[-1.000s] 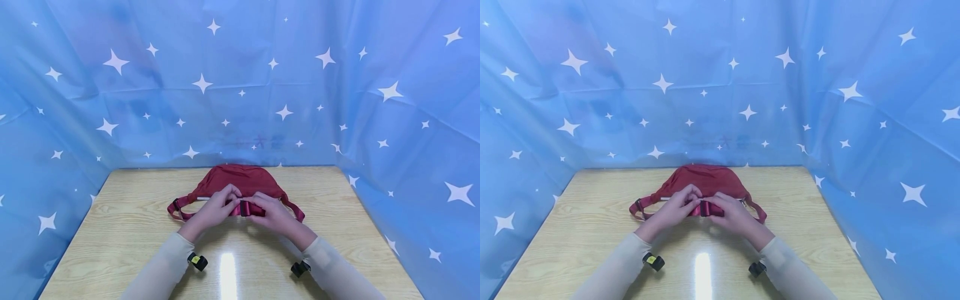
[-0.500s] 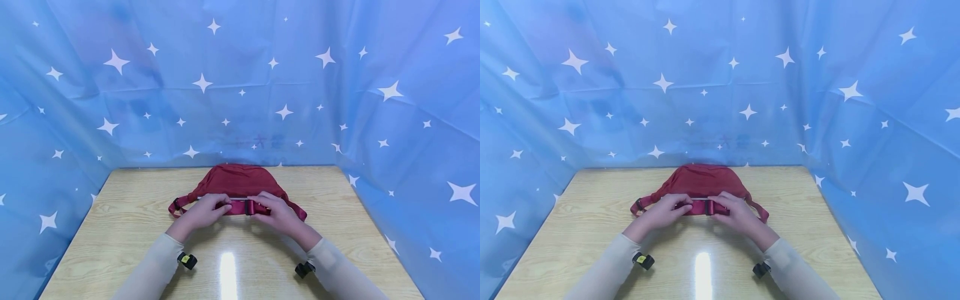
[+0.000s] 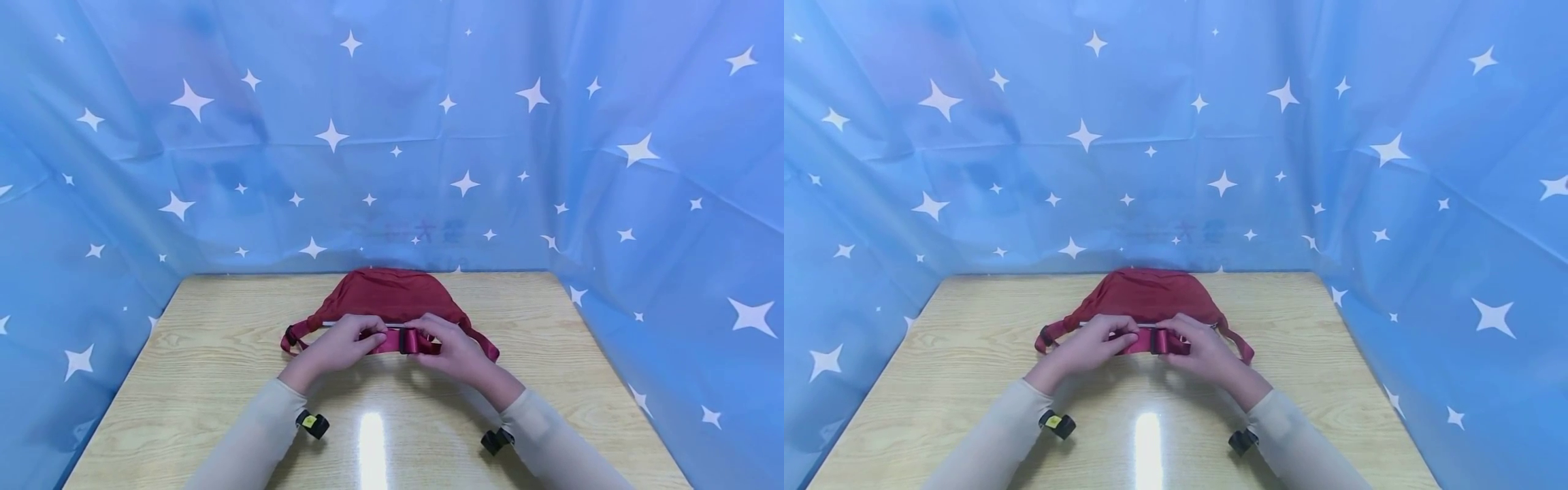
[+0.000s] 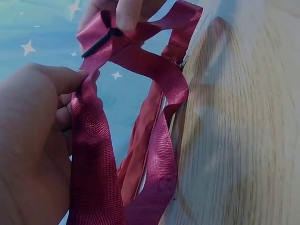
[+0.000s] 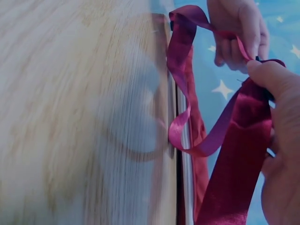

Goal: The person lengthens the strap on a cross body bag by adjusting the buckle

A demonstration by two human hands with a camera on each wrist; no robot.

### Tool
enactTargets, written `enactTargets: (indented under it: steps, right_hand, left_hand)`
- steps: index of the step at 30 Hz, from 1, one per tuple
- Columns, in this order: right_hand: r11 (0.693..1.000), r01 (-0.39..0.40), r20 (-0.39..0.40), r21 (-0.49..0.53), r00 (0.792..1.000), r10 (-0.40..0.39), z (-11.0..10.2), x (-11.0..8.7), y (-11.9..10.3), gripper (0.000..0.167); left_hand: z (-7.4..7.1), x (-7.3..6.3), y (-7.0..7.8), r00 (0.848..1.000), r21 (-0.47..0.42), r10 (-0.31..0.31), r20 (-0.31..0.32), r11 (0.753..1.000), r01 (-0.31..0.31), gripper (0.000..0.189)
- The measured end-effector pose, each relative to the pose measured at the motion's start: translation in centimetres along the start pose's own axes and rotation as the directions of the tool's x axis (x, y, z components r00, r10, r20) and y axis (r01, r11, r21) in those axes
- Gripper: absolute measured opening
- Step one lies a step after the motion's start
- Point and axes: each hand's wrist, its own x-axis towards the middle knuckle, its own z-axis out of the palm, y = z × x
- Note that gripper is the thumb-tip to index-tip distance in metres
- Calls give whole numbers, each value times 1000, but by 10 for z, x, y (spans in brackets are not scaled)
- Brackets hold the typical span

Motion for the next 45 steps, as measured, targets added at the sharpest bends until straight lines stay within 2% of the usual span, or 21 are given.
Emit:
enactTargets:
  steps: [4,10,14,21,25,30,35,45]
  right_hand:
    - [1000,19,4,4,1000,-19,5,3,1,60]
    - [999,37,-15,16,999,-36,10,5,1,63]
    - [999,32,-20,6,999,-32,10,4,1,60]
    - [1000,17,-20,-3,1000,-17,10,2,2,62]
    - [1000,2,-20,-6,1000,-2,8,1,1,60]
    - [1000,-26,-26,-9,999,26,5,-2,1,58]
    - [999,-37,-21,-14,999,37,4,-3,2,57]
    - [999,-47,-22,19,999,47,2,-4,-2,63]
  left_hand:
    - [3,6,4,1000,8,29,12,1000,-29,14]
    - [5,11,6,999,85,53,-10,995,-52,16]
    - [3,9,5,999,116,36,-20,993,-33,15]
    - [-7,-2,-1,999,148,-36,1,988,35,15]
    - [-14,-12,-6,998,150,-67,-4,986,67,17]
    - [-18,-17,-12,997,157,-71,-7,985,71,14]
    - [-17,-18,-14,998,135,-63,-8,989,63,5]
    - [-15,-15,-12,999,95,-31,-23,995,33,7]
